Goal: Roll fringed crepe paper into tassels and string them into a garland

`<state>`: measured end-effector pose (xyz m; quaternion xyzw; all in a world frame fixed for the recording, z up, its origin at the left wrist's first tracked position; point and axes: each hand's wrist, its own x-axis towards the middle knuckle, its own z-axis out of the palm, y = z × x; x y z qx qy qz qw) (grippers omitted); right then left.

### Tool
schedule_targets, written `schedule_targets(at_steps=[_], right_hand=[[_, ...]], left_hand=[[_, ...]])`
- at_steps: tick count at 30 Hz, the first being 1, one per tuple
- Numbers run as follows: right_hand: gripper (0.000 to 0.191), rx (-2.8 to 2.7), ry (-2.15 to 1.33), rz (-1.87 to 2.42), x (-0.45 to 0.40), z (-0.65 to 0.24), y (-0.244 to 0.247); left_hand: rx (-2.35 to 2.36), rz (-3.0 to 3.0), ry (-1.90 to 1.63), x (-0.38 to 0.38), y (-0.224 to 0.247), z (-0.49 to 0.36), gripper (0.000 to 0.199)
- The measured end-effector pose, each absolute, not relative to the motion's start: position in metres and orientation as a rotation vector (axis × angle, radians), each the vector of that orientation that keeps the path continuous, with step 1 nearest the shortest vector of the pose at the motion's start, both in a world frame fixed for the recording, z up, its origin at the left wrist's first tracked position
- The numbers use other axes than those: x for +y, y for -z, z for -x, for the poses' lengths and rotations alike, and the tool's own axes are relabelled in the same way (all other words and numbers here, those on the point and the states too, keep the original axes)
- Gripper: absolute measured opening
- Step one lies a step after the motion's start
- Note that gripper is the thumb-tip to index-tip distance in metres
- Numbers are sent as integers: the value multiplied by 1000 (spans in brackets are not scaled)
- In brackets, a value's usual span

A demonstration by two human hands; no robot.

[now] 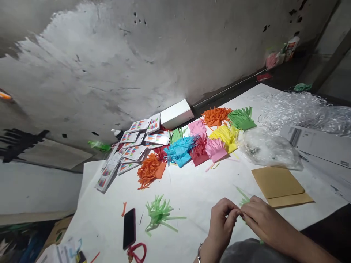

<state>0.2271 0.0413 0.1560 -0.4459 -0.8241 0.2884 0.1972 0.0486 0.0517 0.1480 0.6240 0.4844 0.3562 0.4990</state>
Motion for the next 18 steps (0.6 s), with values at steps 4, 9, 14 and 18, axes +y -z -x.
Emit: schedule_targets(at_steps=[4, 9, 14, 18], right_hand=[[35, -2295, -993, 1210, 34, -214, -153], [40, -2323, -1093, 1242, 32, -200, -150], [26, -2296, -1153, 1200, 34, -183, -145], [32, -2375, -1107, 1147, 37, -165, -141]], left_hand=[[1111, -1235, -857, 39, -148, -35, 37], [1136, -847, -930, 26, -144, -22, 31], [1250, -1007, -892, 23, -144, -3, 36], [1226, -964, -906, 20, -142, 15, 41]])
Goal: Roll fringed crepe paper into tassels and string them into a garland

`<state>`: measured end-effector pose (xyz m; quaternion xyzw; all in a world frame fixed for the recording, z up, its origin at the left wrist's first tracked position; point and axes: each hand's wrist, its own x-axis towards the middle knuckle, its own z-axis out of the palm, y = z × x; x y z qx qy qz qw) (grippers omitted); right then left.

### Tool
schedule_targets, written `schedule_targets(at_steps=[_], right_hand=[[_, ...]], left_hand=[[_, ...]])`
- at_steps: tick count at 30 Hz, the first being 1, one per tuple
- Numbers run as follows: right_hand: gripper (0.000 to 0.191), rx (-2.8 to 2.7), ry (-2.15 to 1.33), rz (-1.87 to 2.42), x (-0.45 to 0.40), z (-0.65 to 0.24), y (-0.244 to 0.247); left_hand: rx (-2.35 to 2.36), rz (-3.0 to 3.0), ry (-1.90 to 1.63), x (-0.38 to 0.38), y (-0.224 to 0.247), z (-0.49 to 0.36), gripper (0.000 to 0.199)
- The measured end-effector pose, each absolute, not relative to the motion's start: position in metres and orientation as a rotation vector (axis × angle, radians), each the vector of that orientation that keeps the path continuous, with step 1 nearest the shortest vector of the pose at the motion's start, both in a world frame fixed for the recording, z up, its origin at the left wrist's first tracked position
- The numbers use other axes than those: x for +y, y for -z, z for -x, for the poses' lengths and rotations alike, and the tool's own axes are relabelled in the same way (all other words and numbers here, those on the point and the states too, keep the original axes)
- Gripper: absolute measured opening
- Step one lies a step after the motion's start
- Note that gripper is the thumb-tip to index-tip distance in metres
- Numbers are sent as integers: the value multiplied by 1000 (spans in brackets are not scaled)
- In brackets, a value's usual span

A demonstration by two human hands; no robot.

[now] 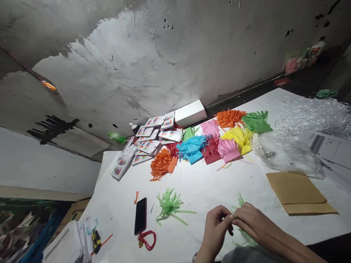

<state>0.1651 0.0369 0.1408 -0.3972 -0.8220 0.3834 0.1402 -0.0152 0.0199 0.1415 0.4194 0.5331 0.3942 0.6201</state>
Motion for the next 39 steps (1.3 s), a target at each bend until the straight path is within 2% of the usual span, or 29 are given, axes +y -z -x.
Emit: schedule_targets(at_steps=[5, 8, 10, 12, 14, 17, 21, 27, 29, 32, 33, 35, 36, 39], right_hand=[[36, -2385, -1065, 1194, 36, -146, -128], [27, -2290, -1025, 1156, 42, -141, -99], [34, -2201, -829, 1203, 56, -144, -69], [32, -2128, -565, 1286, 82, -152, -38], [30, -2097, -449, 1335, 118, -163, -11], [37, -2081, -339, 1380, 181, -177, 14], [46, -2117, -235, 1362, 251, -188, 20], [36, -2260, -191, 1170, 286, -195, -14], [36, -2300, -193, 1101, 280, -197, -40], [33, -2404, -234, 940, 265, -204, -91], [31, -2477, -273, 831, 258, -208, -109], [28, -2472, -277, 747, 242, -215, -142], [27, -2383, -217, 800, 232, -217, -155], [26, -2062, -95, 919, 194, -213, -173]], left_hand=[[1295, -884, -1077, 11, -117, 28, 39], [1342, -789, -1116, 13, -99, 49, 44], [1514, -787, -1204, 20, -94, 85, 47], [1782, -845, -1292, 31, -93, 138, 50], [2083, -914, -1248, 45, -96, 198, 54], [2416, -966, -1001, 67, -94, 269, 59], [2586, -1117, -916, 99, -74, 277, 64], [2063, -1506, -1014, 137, -46, 139, 45], [1870, -1738, -1020, 147, -55, 85, 41], [1583, -2014, -1002, 161, -86, 23, 56], [1499, -2050, -984, 164, -98, 8, 53], [1382, -1991, -978, 168, -120, -13, 30], [1373, -1888, -1002, 167, -129, -20, 24], [1437, -1375, -1085, 154, -142, -29, 36]])
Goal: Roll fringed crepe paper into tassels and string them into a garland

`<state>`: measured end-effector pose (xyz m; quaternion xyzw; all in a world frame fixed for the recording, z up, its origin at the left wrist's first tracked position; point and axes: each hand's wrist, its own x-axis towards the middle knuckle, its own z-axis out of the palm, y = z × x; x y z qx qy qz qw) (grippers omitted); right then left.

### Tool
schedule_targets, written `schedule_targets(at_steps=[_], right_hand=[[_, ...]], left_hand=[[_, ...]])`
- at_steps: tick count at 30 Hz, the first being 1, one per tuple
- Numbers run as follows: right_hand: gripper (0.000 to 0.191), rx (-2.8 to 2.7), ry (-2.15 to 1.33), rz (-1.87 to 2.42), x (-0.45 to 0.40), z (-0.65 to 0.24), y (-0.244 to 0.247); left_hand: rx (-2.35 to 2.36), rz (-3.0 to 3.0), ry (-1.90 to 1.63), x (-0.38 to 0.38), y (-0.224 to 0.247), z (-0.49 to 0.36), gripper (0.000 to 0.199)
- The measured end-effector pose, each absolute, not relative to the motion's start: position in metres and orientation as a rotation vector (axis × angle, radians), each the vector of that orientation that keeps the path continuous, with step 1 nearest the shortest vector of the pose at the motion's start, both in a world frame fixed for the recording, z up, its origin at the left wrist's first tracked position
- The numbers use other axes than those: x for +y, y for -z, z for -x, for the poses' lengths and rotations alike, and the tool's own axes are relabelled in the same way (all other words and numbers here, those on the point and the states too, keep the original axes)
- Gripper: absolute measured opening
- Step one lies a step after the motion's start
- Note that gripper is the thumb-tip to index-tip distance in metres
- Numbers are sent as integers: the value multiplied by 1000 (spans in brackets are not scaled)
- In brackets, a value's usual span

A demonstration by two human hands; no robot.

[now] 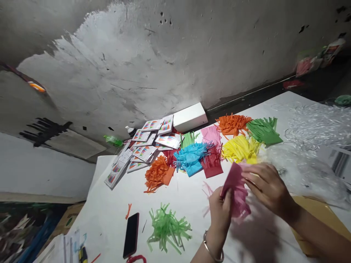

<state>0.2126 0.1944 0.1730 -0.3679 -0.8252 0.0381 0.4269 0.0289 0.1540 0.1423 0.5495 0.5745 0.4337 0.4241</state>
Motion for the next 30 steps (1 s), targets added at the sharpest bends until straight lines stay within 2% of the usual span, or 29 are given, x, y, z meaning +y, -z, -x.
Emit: schedule_targets(at_steps=[3, 8, 14, 17, 23, 25, 30], right_hand=[[26, -2077, -230, 858, 153, -192, -163], [30, -2012, -414, 896, 108, -161, -140], [14, -1689, -1131, 1129, 88, -158, -146], [9, -1607, -1383, 1221, 84, -157, -151], [12, -1662, -1428, 1201, 76, -154, -155], [9, -1576, -1518, 1208, 75, -153, -152], [17, -1444, -1696, 1085, 74, -158, -148]], left_hand=[[1387, -982, -1078, 126, -142, -28, 48], [1305, -849, -1080, 72, -134, -19, 52], [1381, -952, -986, 41, -141, -9, 48], [1418, -988, -958, 33, -142, -6, 50], [1446, -1079, -945, 22, -141, -4, 51], [1446, -1105, -940, 20, -141, -3, 50], [1400, -1033, -940, 20, -140, 0, 50]])
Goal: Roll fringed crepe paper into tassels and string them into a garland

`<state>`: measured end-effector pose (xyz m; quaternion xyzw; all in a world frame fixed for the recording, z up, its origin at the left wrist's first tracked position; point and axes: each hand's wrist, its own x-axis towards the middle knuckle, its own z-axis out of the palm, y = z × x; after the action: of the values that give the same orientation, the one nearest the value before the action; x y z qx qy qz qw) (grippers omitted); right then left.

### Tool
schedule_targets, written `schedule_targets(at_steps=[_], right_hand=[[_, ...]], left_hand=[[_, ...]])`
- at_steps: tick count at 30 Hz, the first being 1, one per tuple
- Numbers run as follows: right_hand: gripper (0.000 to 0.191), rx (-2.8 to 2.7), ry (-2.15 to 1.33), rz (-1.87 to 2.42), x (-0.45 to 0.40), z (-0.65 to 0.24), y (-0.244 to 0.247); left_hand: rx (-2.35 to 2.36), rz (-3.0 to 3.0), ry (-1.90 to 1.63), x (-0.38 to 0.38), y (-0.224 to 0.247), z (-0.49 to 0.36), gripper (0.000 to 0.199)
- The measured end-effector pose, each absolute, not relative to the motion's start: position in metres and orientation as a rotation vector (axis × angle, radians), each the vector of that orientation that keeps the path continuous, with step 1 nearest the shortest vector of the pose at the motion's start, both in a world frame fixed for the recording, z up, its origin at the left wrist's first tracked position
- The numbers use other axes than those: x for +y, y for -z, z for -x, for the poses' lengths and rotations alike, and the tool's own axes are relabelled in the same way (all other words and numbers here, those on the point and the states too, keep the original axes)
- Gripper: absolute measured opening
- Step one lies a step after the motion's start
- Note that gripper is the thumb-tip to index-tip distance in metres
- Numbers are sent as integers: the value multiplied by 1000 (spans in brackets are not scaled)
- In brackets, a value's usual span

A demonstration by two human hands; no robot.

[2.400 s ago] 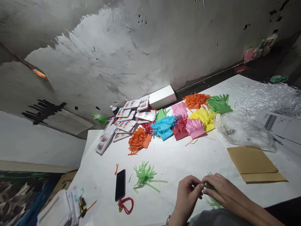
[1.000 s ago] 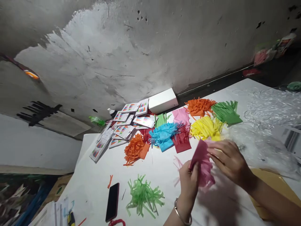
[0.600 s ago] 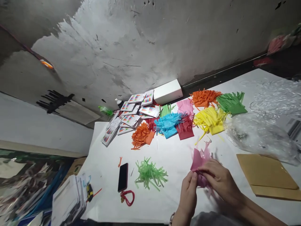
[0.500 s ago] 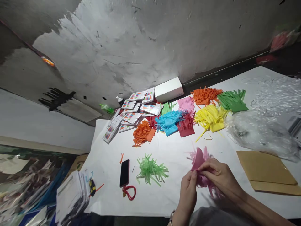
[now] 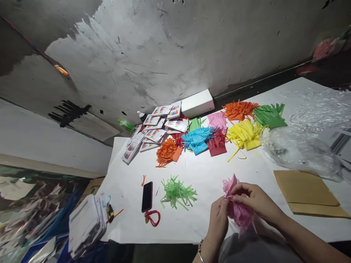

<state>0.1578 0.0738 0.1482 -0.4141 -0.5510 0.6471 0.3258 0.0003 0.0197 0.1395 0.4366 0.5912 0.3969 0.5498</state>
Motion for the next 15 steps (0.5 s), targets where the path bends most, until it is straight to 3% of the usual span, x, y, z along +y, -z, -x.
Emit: schedule_targets(at_steps=[2, 6, 9, 12, 15], right_hand=[[12, -1608, -1546, 1024, 71, -161, -149], [23, -1997, -935, 869, 62, -165, -151], [20, -2128, -643, 875, 57, -164, -149], [20, -2161, -505, 847, 55, -161, -144], [26, -2088, -597, 868, 56, -161, -139]], left_hand=[[1389, -1001, -935, 19, -138, 1, 51], [1339, -987, -946, 19, -139, 0, 47], [1330, -987, -983, 19, -141, -3, 43], [1336, -995, -984, 19, -142, -5, 43], [1301, -1015, -966, 19, -142, -6, 43]])
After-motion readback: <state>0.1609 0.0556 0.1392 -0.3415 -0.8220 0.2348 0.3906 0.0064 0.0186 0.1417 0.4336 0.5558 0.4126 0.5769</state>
